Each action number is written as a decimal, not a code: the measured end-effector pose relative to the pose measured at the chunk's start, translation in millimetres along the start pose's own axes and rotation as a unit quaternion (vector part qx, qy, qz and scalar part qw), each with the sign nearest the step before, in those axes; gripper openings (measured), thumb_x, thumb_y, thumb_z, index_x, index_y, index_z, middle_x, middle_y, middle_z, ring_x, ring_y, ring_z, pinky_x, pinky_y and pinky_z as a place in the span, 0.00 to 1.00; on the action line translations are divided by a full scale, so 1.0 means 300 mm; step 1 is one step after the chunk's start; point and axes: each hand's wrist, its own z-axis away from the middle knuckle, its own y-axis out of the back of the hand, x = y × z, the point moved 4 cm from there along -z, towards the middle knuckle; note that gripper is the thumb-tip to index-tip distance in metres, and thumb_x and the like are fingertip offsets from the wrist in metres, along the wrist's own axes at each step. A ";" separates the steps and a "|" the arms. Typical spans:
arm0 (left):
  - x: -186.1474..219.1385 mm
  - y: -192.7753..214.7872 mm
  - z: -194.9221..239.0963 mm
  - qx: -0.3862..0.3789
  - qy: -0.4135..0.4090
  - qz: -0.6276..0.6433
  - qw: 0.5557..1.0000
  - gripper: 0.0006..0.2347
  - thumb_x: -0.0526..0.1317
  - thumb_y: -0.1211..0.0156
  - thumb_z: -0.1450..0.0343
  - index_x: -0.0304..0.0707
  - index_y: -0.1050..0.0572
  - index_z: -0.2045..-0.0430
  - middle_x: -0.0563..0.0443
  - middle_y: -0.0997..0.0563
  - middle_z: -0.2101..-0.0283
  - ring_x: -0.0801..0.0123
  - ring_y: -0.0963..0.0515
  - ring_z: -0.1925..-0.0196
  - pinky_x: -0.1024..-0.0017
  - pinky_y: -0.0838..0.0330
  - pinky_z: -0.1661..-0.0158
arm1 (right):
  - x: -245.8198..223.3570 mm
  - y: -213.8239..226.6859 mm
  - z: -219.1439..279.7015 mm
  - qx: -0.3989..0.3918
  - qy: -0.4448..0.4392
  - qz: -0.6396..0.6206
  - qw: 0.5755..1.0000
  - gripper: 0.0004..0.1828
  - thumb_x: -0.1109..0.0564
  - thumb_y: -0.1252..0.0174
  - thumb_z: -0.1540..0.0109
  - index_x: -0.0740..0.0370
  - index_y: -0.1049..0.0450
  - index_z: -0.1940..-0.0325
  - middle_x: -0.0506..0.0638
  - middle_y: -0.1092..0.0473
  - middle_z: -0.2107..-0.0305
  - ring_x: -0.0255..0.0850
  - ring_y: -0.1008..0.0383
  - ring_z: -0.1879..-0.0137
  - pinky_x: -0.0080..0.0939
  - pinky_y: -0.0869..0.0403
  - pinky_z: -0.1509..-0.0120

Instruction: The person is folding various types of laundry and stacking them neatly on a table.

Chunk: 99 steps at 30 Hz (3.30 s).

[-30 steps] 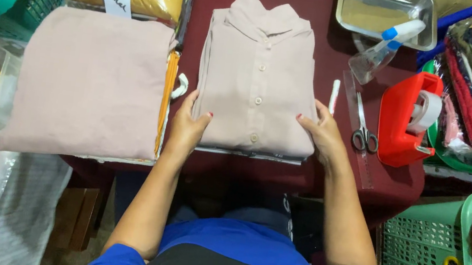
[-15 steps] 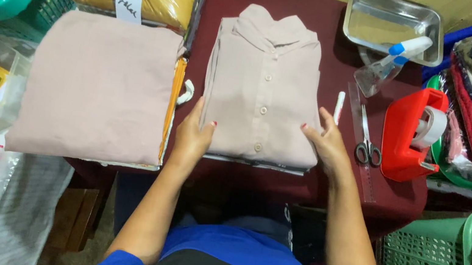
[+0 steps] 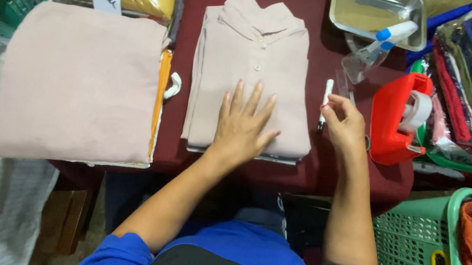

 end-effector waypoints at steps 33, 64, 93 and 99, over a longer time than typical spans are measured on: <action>-0.350 -0.033 0.274 0.007 0.179 0.042 0.983 0.22 0.43 0.57 0.21 0.40 0.41 0.29 0.39 0.49 0.23 0.40 0.55 0.21 0.35 0.63 0.30 | -0.070 -0.101 0.177 0.031 0.062 0.120 0.990 0.23 0.53 0.52 0.30 0.58 0.33 0.30 0.54 0.33 0.35 0.46 0.34 0.28 0.55 0.35 0.22; -0.332 -0.032 0.396 0.152 0.167 0.147 0.963 0.19 0.36 0.50 0.24 0.35 0.31 0.36 0.36 0.39 0.26 0.42 0.43 0.23 0.54 0.47 0.29 | 0.123 -0.126 0.275 -0.021 -0.139 -0.414 0.900 0.22 0.63 0.40 0.35 0.69 0.33 0.37 0.45 0.28 0.64 0.28 0.31 0.65 0.23 0.33 0.65; -0.129 0.230 0.536 0.190 -0.051 0.237 0.952 0.17 0.20 0.44 0.36 0.30 0.22 0.54 0.37 0.17 0.52 0.50 0.15 0.50 0.63 0.20 0.48 | -0.400 -0.620 0.148 -0.122 0.246 0.354 0.894 0.38 0.33 0.47 0.36 0.53 0.38 0.27 0.64 0.53 0.26 0.63 0.62 0.20 0.77 0.58 0.25; -0.132 0.341 0.582 0.191 -0.059 0.307 0.930 0.14 0.22 0.41 0.35 0.31 0.21 0.57 0.39 0.16 0.56 0.52 0.14 0.54 0.64 0.19 0.52 | -0.451 -0.596 0.137 -0.123 0.236 0.373 0.889 0.36 0.34 0.48 0.36 0.51 0.37 0.27 0.63 0.50 0.26 0.63 0.59 0.20 0.78 0.55 0.25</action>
